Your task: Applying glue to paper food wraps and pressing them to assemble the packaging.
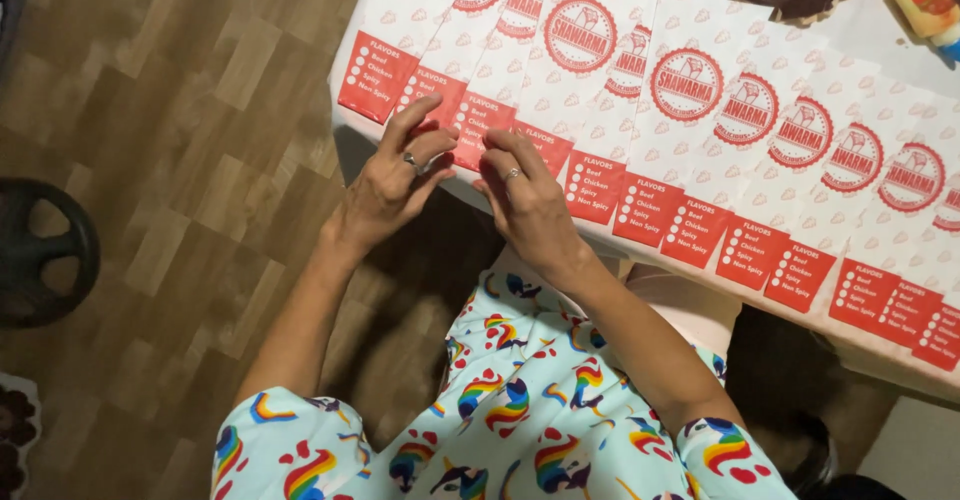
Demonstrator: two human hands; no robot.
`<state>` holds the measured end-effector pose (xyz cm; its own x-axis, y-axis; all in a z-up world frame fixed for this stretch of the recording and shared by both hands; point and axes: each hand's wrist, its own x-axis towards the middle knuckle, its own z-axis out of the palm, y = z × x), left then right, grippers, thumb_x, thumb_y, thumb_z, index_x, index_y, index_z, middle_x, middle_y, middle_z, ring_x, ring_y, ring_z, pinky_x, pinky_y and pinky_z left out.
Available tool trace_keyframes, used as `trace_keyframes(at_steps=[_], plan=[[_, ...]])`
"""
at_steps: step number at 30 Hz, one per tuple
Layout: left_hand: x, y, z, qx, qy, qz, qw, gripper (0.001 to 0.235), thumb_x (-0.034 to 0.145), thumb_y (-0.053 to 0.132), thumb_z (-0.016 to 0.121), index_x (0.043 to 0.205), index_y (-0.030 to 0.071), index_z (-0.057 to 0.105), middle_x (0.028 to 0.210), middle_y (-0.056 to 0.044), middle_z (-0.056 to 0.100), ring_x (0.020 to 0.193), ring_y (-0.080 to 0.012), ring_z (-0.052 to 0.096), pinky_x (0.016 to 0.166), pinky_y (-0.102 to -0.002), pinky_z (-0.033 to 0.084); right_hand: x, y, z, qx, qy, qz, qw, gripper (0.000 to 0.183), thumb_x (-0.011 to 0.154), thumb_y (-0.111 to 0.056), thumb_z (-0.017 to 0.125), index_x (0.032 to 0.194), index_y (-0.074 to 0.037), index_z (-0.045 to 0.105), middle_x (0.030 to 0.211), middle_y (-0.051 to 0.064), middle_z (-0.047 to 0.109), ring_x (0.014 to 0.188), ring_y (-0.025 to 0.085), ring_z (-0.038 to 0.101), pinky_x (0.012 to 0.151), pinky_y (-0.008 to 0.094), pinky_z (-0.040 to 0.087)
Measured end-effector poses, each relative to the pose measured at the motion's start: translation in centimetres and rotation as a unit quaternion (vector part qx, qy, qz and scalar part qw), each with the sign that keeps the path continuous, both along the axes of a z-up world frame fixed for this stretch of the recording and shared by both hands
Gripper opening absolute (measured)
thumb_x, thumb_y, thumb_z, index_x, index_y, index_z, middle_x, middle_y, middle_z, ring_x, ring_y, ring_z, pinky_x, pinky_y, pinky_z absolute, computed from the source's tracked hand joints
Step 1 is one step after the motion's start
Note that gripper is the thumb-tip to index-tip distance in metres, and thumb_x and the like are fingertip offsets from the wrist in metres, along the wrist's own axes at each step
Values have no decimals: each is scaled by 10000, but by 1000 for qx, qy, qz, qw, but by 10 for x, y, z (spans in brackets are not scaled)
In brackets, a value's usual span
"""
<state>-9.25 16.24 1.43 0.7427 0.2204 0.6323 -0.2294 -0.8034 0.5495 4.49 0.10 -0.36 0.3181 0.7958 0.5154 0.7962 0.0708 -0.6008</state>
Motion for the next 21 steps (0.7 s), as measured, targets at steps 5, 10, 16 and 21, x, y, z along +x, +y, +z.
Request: trace_keyframes(at_steps=[5, 10, 16, 21], plan=[[1, 1, -5, -14, 11, -18, 1000, 137, 974, 61, 721, 1088, -12, 704, 1338, -189, 606, 1316, -362, 585, 1075, -404, 552, -4, -5, 12, -6, -20, -9, 1000, 156, 957, -42, 725, 1084, 13, 653, 1212, 173, 641, 1154, 391, 671, 1092, 489, 491], [-4, 6, -9, -54, 4, -38, 998, 72, 974, 38, 723, 1027, -12, 727, 1367, -205, 575, 1307, -359, 598, 1078, -434, 533, -8, -6, 7, 3, -26, -17, 1000, 85, 963, -52, 726, 1005, 12, 689, 1164, 161, 675, 1133, 359, 692, 1158, 489, 425], [-2, 5, -6, -85, 12, -44, 995, 54, 997, 31, 699, 1007, -19, 717, 1431, -224, 515, 1251, -366, 645, 1072, -463, 524, -6, -4, 7, 13, -6, -24, 1000, 98, 975, -57, 718, 932, 28, 694, 1151, 168, 686, 1146, 359, 685, 1199, 506, 341], [6, 1, -11, -108, 8, -13, 994, 94, 986, -8, 705, 915, -68, 689, 1388, -250, 523, 1114, -344, 714, 1076, -437, 520, -5, 1, 2, 6, 41, -49, 998, 134, 957, -53, 737, 859, 25, 688, 1120, 142, 687, 1130, 327, 691, 1249, 495, 245]])
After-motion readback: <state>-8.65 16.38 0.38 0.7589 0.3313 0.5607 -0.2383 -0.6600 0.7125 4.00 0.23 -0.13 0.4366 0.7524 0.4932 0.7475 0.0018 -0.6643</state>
